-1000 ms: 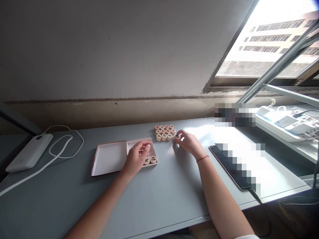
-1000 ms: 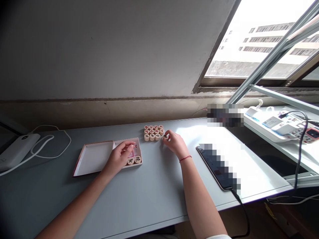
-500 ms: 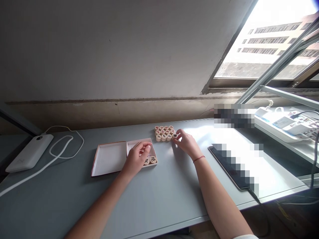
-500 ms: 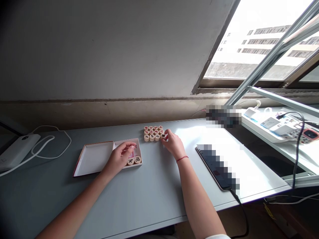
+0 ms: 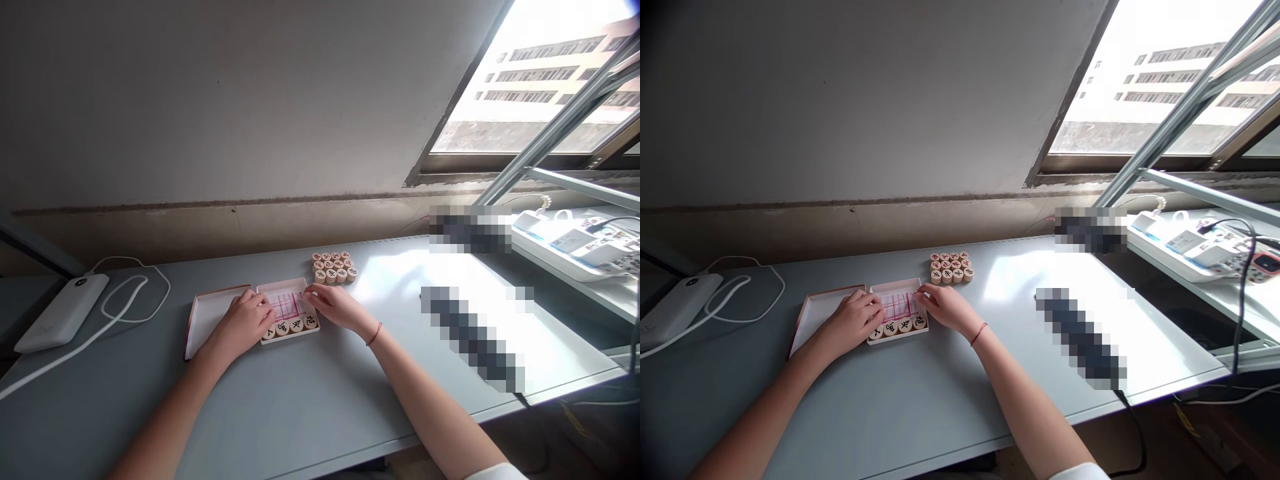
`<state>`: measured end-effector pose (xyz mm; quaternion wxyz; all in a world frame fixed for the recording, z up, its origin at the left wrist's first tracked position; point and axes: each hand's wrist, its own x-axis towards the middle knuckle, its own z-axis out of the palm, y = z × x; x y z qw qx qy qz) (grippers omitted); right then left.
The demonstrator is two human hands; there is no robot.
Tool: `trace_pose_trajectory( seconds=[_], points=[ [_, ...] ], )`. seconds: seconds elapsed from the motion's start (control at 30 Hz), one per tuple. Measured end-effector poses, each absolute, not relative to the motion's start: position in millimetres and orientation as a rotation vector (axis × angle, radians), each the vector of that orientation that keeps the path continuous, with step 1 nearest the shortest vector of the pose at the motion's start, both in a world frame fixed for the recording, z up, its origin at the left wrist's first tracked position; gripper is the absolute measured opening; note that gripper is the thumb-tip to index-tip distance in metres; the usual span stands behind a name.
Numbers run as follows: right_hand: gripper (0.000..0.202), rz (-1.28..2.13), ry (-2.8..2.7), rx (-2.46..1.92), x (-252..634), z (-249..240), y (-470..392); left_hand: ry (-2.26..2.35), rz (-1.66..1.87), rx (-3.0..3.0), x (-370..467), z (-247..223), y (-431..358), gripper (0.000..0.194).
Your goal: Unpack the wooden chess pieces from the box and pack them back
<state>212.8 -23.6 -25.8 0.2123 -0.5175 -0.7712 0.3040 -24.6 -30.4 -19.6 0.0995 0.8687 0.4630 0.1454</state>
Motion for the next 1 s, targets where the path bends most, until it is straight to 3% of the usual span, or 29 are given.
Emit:
trace_pose_trajectory(
  seconds=[0.13, 0.43, 0.67, 0.8, 1.0],
  points=[
    [0.019, 0.777, -2.121, -1.485, 209.9, -29.4, -23.9, 1.326, 0.372, 2.514, -29.5, -12.9, -38.5, 0.032],
    [0.018, 0.732, -2.090, -1.527, 206.9, -32.7, -23.6, 1.321, 0.256, 2.400, -25.4, 4.3, -51.0, 0.013],
    [0.035, 0.864, -2.047, -1.224, 213.2, -11.8, -28.5, 1.358, 0.684, 2.176, -13.3, 15.8, -49.4, 0.026],
    [0.035, 1.161, -2.000, -1.045, 206.9, 0.0, -35.6, 1.289, 0.758, 2.039, 4.7, 22.1, -48.9, 0.029],
    [0.035, 1.177, -1.949, -1.107, 224.3, 1.6, -29.0, 1.269, 0.877, 1.830, 15.4, 4.8, -46.0, 0.029]
  ],
)
